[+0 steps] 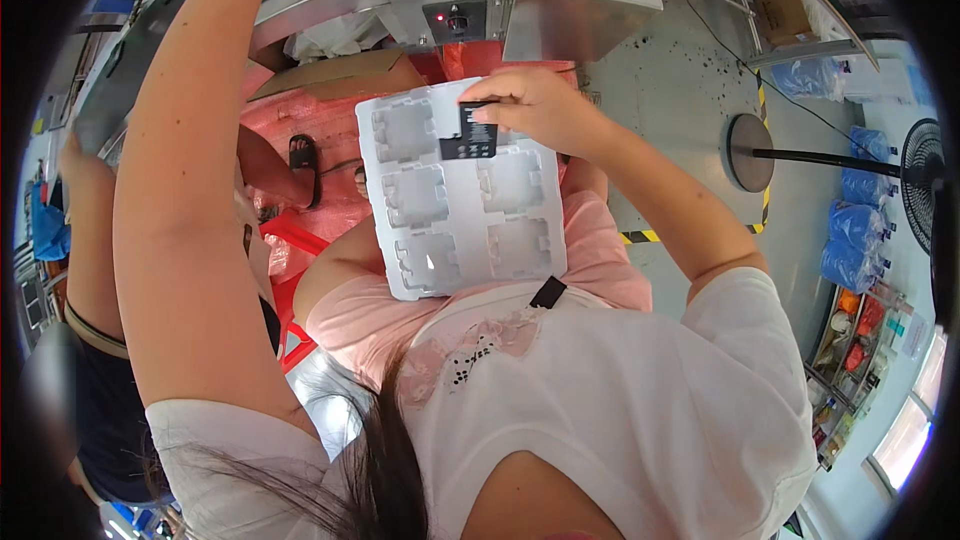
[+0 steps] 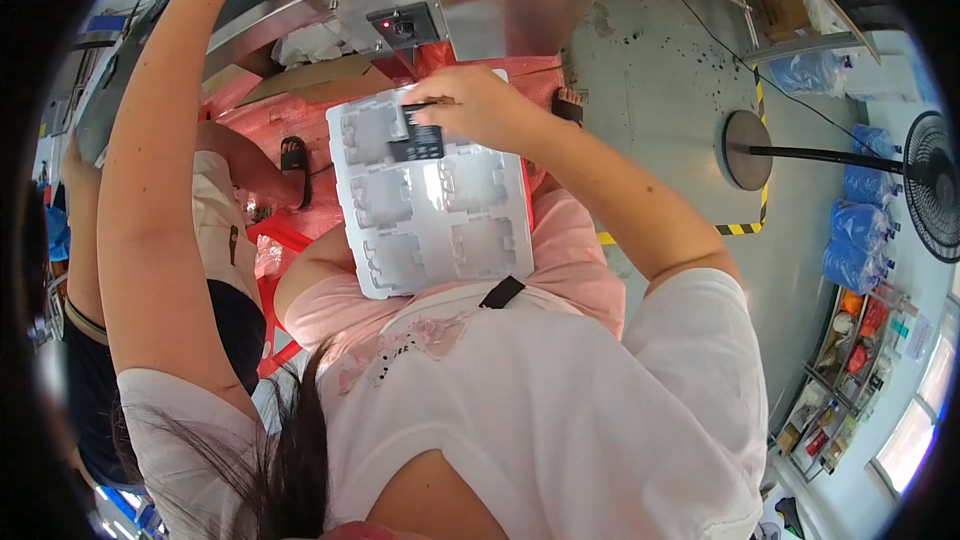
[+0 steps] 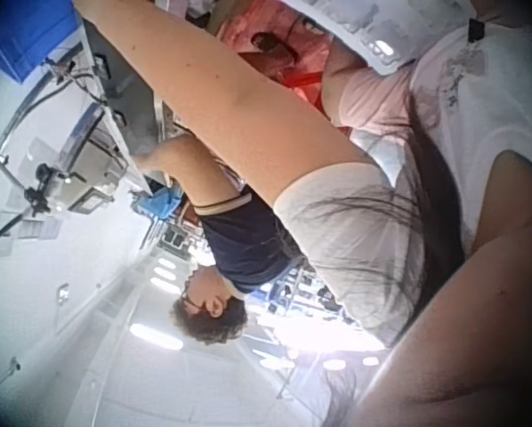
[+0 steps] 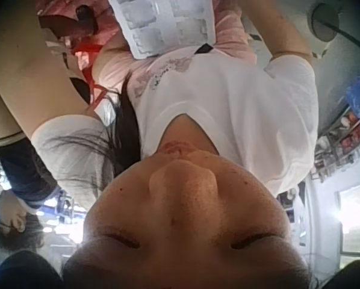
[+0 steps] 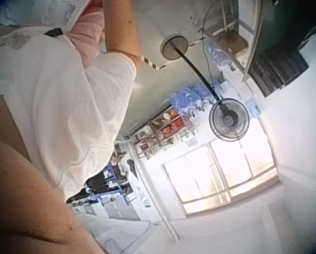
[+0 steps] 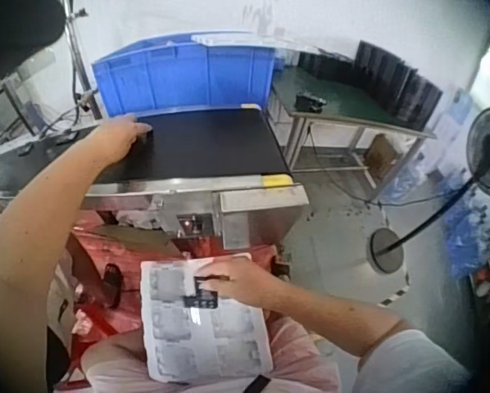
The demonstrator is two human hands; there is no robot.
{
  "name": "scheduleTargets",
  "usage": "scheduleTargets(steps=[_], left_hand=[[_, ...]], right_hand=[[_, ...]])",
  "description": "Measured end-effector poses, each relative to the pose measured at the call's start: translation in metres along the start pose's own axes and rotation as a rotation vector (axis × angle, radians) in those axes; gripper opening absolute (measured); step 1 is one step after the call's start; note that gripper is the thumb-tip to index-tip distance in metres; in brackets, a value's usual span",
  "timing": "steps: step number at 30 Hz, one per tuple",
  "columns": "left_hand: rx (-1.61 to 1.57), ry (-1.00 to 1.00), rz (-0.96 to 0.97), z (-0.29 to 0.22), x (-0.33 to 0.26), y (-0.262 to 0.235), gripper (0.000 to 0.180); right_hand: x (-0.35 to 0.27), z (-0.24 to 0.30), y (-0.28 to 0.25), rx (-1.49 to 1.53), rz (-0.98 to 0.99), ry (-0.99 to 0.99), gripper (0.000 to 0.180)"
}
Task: The worker is assembling small electronic components into structured white plastic trays.
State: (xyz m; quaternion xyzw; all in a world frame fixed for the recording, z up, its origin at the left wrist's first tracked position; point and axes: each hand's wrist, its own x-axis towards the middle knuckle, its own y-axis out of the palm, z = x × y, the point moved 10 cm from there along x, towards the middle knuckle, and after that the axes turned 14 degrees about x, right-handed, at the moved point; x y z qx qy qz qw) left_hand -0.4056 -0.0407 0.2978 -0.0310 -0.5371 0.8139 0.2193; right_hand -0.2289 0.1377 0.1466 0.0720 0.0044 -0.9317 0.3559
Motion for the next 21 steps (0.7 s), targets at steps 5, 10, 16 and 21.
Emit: scheduleTargets(steps=[5, 10, 16, 21], left_hand=[[-0.561, 0.400, -0.068, -0.027, -0.011, -0.018, 0.044], [-0.036, 0.201, 0.080, -0.039, -0.001, -0.016, 0.047], [0.085, 0.315, 0.021, -0.051, -0.002, -0.044, 0.030], [0.134, 0.049, 0.088, -0.041, 0.002, -0.086, 0.019]], right_hand=[[0.001, -0.077, -0.047, -0.352, -0.289, -0.236, 0.020], [0.002, -0.099, -0.051, -0.593, -0.367, -0.261, 0.028], [-0.020, -0.084, 0.016, -1.042, -0.153, -0.143, 0.048], [-0.049, -0.100, 0.027, -1.231, -0.243, -0.278, 0.044]])
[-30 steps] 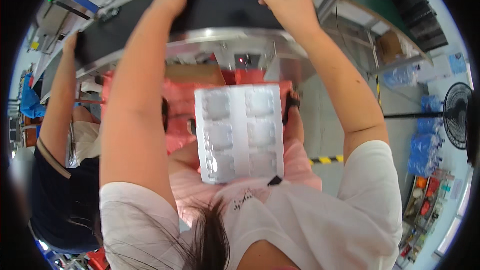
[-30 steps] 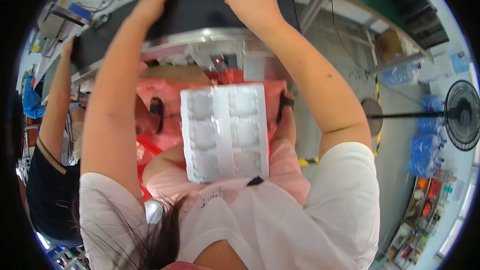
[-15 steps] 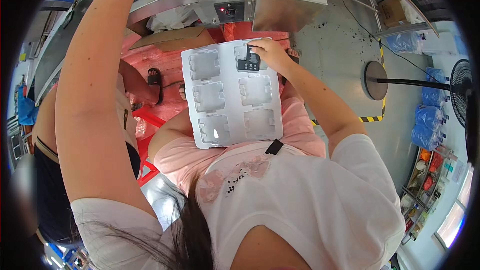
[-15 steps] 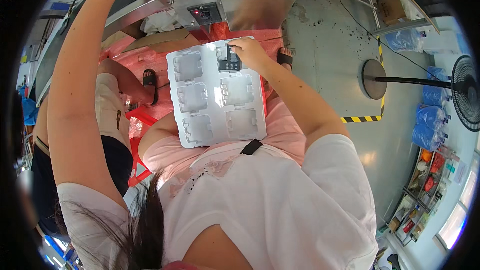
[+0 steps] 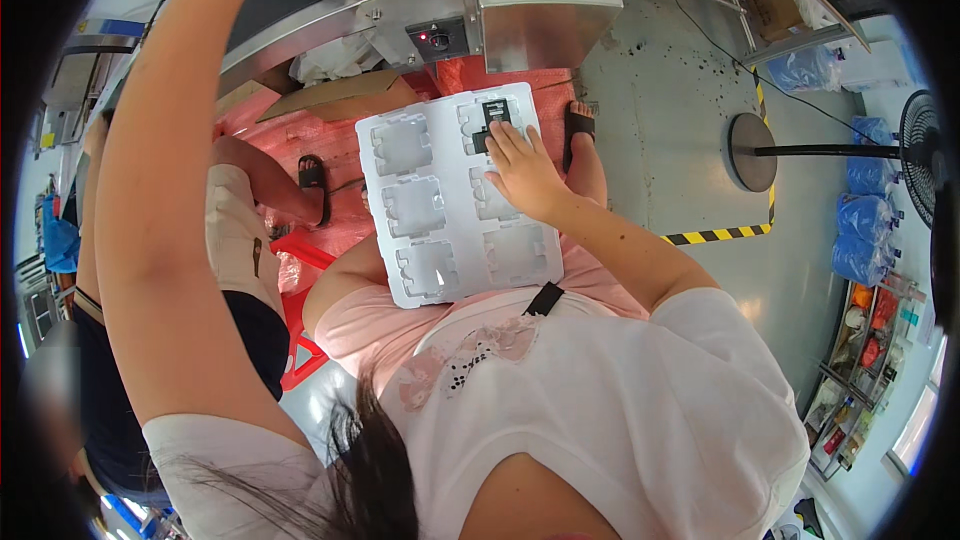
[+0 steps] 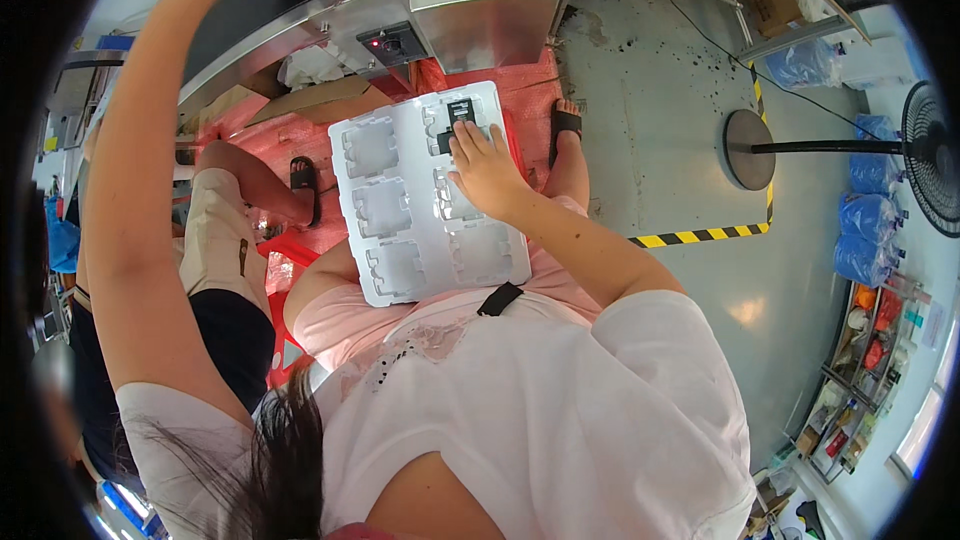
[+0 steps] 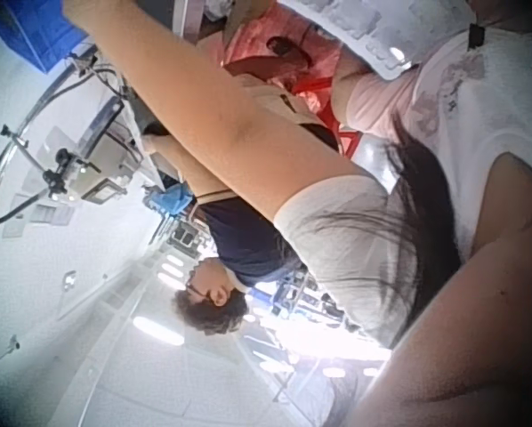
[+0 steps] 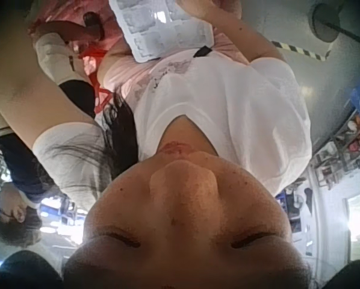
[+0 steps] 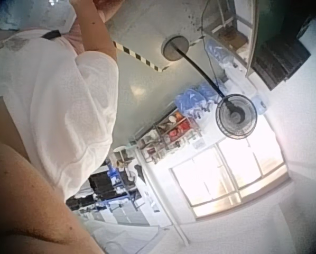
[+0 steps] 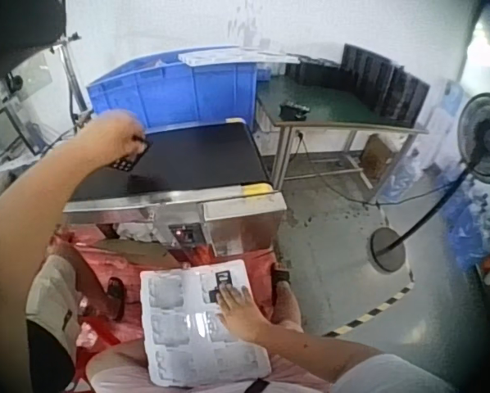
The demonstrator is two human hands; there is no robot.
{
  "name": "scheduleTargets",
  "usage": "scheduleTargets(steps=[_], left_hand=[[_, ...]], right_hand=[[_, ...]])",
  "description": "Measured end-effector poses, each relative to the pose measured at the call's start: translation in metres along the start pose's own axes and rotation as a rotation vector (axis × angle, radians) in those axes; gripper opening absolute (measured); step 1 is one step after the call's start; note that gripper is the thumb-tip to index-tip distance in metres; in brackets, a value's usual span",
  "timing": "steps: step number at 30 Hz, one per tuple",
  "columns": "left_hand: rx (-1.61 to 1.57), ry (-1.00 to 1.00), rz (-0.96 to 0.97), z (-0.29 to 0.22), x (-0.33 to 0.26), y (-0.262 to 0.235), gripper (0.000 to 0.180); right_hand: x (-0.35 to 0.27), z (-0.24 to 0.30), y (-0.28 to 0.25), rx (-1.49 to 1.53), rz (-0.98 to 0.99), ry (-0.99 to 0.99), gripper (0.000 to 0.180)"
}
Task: The worker is assembling small electronic components into structured white plastic trays.
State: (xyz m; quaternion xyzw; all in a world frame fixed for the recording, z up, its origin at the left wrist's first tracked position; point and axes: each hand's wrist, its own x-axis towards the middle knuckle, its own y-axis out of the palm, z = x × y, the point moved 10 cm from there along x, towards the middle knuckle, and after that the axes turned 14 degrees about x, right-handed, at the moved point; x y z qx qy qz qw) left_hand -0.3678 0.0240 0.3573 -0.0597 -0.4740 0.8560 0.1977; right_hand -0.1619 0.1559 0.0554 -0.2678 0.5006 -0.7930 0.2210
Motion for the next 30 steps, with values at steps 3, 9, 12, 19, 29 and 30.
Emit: scheduleTargets(steps=[3, 9, 12, 19, 29, 30], left_hand=[[-0.698, -0.231, -0.048, 0.027, -0.034, -0.030, 0.021], [-1.323, -0.200, 0.268, -0.054, -0.115, 0.060, 0.025], [-1.490, -0.224, 0.343, -0.117, -0.147, 0.159, 0.021], [-1.287, -0.282, 0.261, -0.152, -0.177, 0.288, 0.036], [-0.615, -0.672, 0.144, -0.156, -0.262, 0.267, 0.103], [-0.614, -0.682, 0.144, -0.154, -0.263, 0.270, 0.103]], right_hand=[[-0.002, 0.002, -0.005, 0.058, -0.002, 0.021, 0.041], [-0.001, -0.018, -0.008, 0.149, -0.089, 0.084, 0.033], [-0.001, -0.008, -0.010, 0.133, -0.074, 0.058, 0.034], [-0.007, -0.007, -0.008, 0.133, -0.057, 0.017, 0.039], [0.063, 0.059, -0.177, 0.565, -0.418, -0.250, 0.032], [0.078, 0.061, -0.204, 0.533, -0.494, -0.296, 0.028]])
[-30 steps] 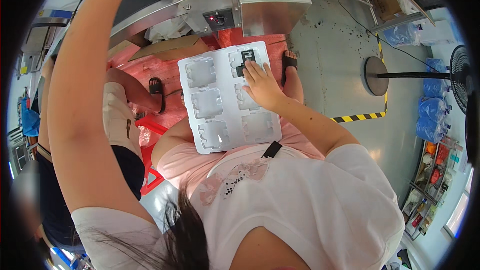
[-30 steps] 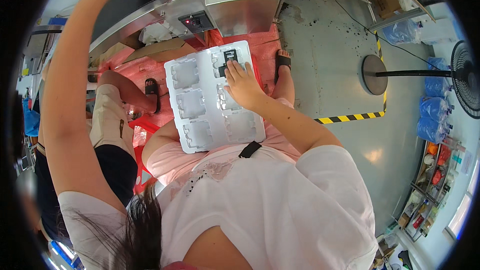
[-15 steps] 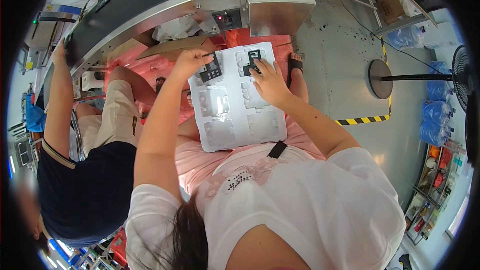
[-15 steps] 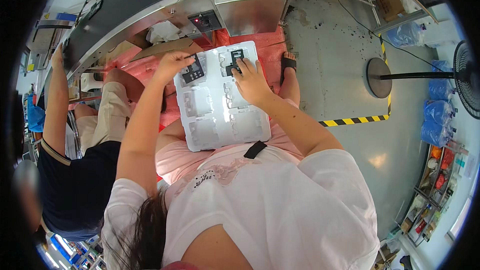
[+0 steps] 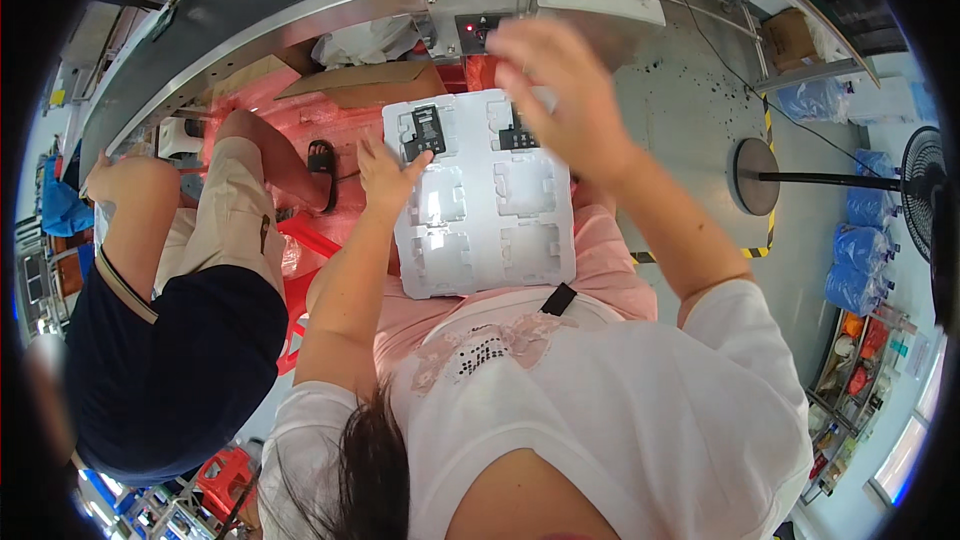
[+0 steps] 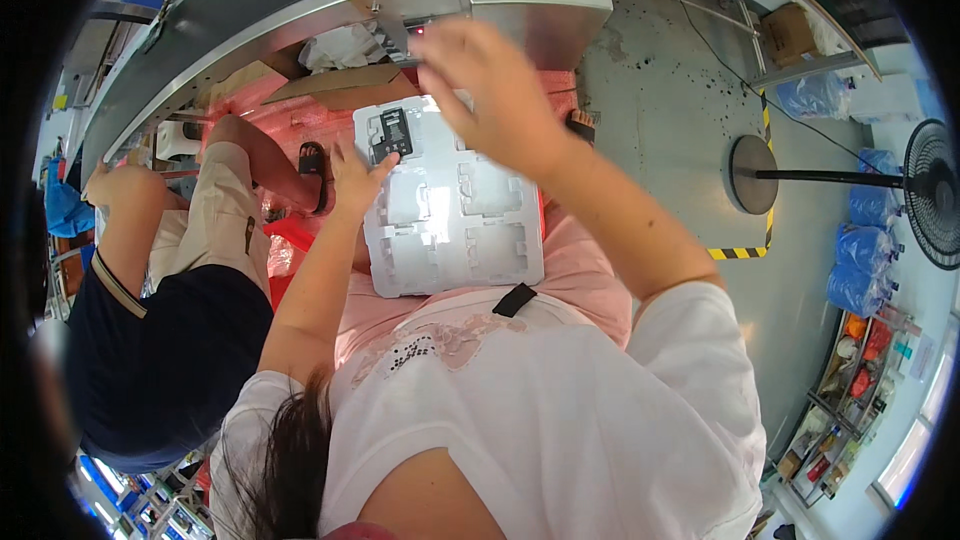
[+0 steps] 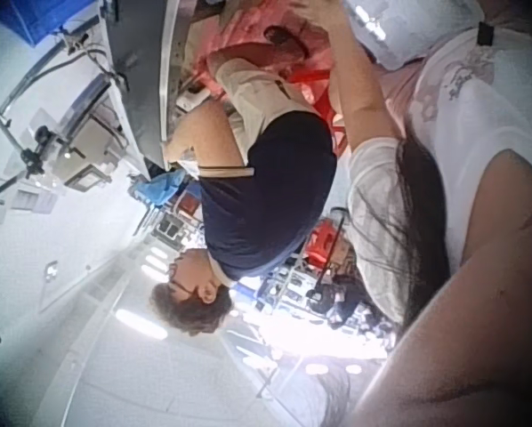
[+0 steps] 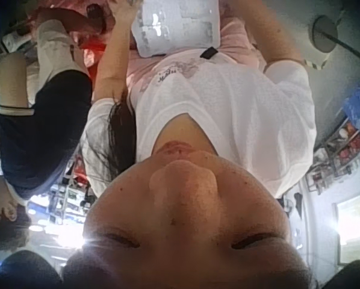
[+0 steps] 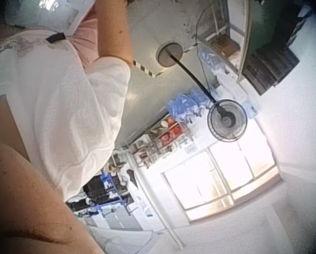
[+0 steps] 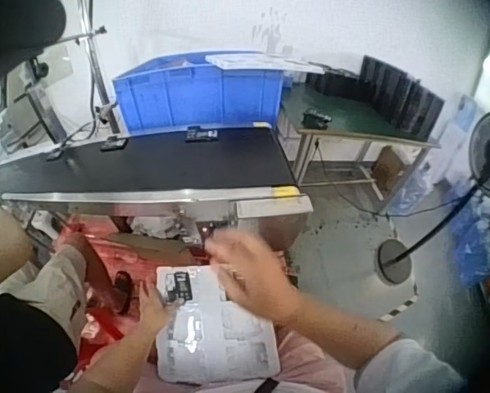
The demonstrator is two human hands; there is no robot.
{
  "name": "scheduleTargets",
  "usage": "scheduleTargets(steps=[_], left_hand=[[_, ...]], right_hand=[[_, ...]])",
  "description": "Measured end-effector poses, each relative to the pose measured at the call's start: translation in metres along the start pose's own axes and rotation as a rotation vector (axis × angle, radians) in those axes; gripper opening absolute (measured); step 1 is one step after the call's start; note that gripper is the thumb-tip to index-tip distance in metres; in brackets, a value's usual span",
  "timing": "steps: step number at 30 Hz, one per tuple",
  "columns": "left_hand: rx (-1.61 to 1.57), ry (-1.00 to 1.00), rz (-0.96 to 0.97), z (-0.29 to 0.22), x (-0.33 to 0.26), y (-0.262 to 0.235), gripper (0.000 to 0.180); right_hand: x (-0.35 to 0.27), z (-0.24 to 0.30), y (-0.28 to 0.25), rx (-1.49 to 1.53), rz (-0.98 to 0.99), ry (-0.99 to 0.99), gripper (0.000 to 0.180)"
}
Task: The worker is assembling small electronic components into structured white plastic trays.
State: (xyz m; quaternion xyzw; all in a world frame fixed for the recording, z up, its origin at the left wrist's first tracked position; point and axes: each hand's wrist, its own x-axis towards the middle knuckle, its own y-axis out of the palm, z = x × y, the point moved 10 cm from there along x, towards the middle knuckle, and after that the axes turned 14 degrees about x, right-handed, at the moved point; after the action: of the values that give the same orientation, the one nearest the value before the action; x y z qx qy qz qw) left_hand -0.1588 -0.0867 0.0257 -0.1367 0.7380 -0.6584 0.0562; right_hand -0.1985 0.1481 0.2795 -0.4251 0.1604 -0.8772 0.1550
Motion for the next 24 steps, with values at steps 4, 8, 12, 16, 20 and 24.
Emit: scheduleTargets(steps=[4, 8, 12, 16, 20, 24], left_hand=[[-0.196, -0.173, 0.299, 0.023, 0.014, 0.034, 0.098], [-1.088, -0.256, 0.768, -0.016, 0.012, 0.045, 0.103], [-0.878, -0.248, 0.515, 0.013, 0.015, 0.064, 0.107], [-0.043, -0.140, 0.499, 0.031, 0.031, 0.046, 0.117], [-0.422, 0.112, 0.123, -0.050, 0.091, -0.157, 0.047], [-0.407, 0.382, -0.619, -0.127, 0.167, -0.293, 0.033]], right_hand=[[0.101, 0.006, -0.052, -0.048, -0.307, -0.195, 0.011], [0.153, -0.116, -0.070, -0.329, -0.323, 0.111, 0.028], [0.161, -0.174, -0.068, -0.549, -0.160, 0.706, 0.051], [0.159, -0.175, -0.067, -0.835, -0.094, 0.890, 0.061], [0.148, -0.165, -0.074, -0.690, -0.329, 0.808, 0.066], [0.150, -0.209, -0.104, -0.134, -0.473, 0.441, 0.050]])
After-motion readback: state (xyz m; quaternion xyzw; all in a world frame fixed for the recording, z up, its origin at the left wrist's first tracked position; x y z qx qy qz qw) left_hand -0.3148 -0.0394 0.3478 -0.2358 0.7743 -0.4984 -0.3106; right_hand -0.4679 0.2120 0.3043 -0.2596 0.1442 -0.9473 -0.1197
